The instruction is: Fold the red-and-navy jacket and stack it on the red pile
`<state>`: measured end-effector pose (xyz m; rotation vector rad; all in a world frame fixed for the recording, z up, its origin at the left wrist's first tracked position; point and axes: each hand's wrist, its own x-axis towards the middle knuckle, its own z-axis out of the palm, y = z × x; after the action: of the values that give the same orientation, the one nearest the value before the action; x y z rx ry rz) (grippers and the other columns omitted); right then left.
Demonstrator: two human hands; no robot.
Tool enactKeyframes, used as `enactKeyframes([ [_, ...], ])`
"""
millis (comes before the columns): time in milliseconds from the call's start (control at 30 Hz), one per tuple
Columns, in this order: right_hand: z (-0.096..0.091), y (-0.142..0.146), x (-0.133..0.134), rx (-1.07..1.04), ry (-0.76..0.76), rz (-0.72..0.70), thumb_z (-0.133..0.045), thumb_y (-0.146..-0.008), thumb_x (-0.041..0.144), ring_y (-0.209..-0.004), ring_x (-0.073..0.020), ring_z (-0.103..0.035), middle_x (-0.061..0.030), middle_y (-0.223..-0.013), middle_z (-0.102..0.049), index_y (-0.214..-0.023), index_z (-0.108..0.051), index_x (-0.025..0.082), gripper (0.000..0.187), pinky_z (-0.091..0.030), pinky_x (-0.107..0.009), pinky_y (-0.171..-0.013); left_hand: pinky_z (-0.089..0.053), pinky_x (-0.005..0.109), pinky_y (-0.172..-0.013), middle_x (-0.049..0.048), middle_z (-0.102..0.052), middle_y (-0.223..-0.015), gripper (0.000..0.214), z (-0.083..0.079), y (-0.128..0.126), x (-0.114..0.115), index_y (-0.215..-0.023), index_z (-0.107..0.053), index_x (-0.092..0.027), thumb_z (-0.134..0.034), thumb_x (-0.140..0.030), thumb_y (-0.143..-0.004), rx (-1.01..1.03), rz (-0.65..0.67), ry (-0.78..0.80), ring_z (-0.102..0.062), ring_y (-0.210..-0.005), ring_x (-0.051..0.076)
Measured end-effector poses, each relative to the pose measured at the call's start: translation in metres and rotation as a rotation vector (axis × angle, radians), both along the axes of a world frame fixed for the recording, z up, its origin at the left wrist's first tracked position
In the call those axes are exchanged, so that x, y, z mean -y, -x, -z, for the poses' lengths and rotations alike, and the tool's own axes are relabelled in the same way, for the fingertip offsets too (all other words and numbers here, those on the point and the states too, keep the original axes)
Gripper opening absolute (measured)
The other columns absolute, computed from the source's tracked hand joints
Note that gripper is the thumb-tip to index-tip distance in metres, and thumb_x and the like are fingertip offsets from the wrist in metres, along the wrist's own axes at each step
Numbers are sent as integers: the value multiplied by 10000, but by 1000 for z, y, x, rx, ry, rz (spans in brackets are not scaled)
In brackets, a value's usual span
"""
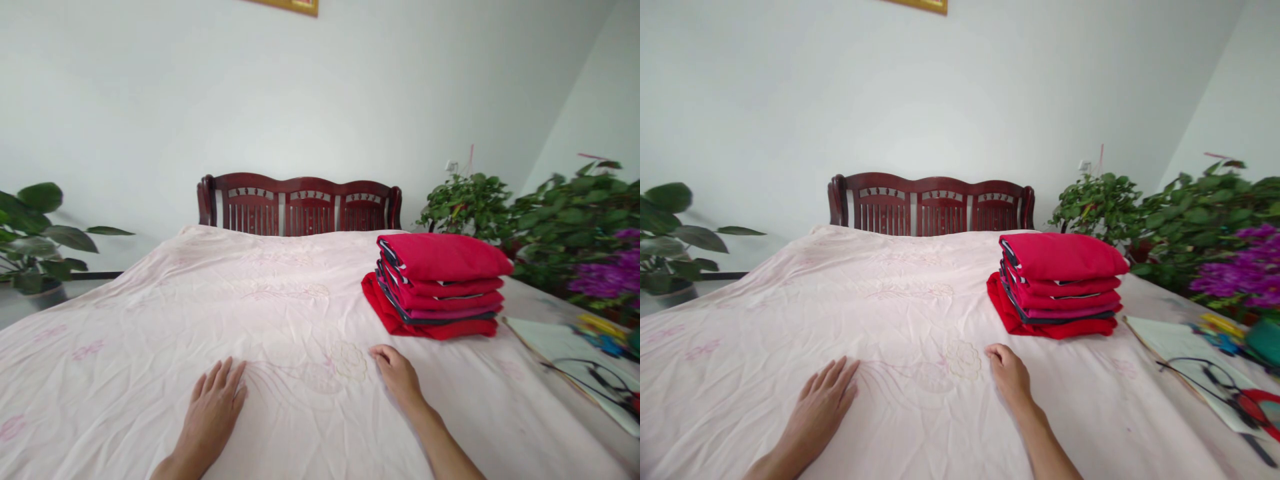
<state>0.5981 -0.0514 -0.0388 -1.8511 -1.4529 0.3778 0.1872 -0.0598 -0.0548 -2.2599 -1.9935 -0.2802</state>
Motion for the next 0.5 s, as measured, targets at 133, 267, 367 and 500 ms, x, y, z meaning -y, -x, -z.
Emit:
enactKeyframes([
  [133, -2, 1, 1, 7, 11, -4, -430, -824, 369, -1003, -219, -666, -19, -1036, -745, -943, -700, 255, 316, -471, -307, -863, -267, 492, -1166, 80, -467, -1529, 499, 1, 1, 0, -1442, -509, -247, -339, -326, -980, 3, 14, -21, -364, -1438, 293],
  [267, -2, 0, 0, 0, 17, -6, -439, -825, 357, -1009, -224, -662, -17, -1036, -747, -935, -698, 258, 298, -469, -314, -870, -272, 493, -1164, 77, -465, -1531, 503, 1, 1, 0, -1446, -505, -248, -336, -335, -979, -5, 14, -16, -365, -1438, 297],
  [367, -1, 0, 0, -4, 4, -9, -445, -822, 357, -1003, -226, -664, -18, -1033, -747, -932, -699, 258, 295, -472, -315, -867, -272, 489, -1164, 75, -464, -1532, 503, 2, 1, 0, -1445, -506, -252, -332, -334, -980, -4, 16, -25, -364, -1438, 294],
  [500, -1, 1, 0, -3, 0, -2, -450, -828, 368, -990, -226, -670, -22, -1026, -750, -945, -697, 258, 295, -475, -315, -856, -275, 496, -1163, 80, -464, -1531, 503, 2, 1, 0, -1445, -505, -250, -336, -324, -978, -2, 14, -21, -362, -1439, 297],
])
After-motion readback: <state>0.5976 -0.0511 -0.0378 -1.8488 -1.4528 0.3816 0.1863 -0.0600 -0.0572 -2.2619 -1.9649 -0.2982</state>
